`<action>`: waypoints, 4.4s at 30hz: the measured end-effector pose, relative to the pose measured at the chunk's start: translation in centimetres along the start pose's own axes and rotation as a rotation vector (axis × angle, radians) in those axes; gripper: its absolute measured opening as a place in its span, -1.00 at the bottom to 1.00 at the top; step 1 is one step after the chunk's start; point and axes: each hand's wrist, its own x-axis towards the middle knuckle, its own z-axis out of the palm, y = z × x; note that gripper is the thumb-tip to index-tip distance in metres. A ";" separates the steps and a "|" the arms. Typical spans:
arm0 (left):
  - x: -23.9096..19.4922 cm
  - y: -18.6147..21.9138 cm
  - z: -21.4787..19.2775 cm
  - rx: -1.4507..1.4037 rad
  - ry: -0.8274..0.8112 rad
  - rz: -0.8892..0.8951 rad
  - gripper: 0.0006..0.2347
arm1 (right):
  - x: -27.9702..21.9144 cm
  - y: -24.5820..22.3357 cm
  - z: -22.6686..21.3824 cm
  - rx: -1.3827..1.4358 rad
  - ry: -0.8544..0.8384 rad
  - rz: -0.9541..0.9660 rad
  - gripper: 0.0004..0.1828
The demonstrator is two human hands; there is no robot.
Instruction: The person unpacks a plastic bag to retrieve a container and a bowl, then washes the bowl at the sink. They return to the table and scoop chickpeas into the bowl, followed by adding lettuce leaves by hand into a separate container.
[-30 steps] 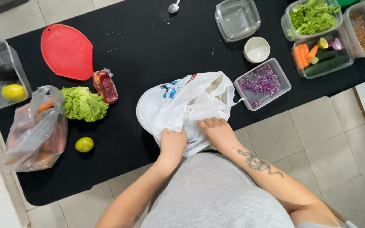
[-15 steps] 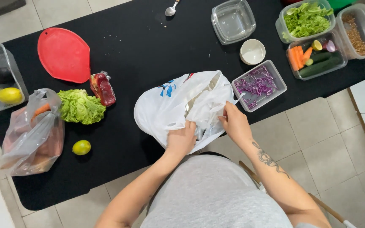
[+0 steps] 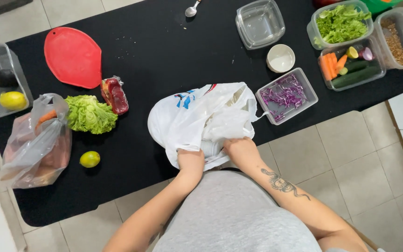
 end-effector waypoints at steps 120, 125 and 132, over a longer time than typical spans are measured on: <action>10.9 -2.6 -5.8 -0.573 0.329 0.245 -0.68 | 4.7 3.8 -6.3 1.170 0.277 0.363 -0.46; 10.9 -2.7 -5.6 -0.628 0.358 0.258 -0.70 | 5.4 3.4 -6.1 0.982 0.243 0.349 -0.34; 11.4 -2.5 -3.6 -0.592 0.374 0.265 -0.72 | 5.2 3.7 -7.5 1.019 0.202 0.392 -0.40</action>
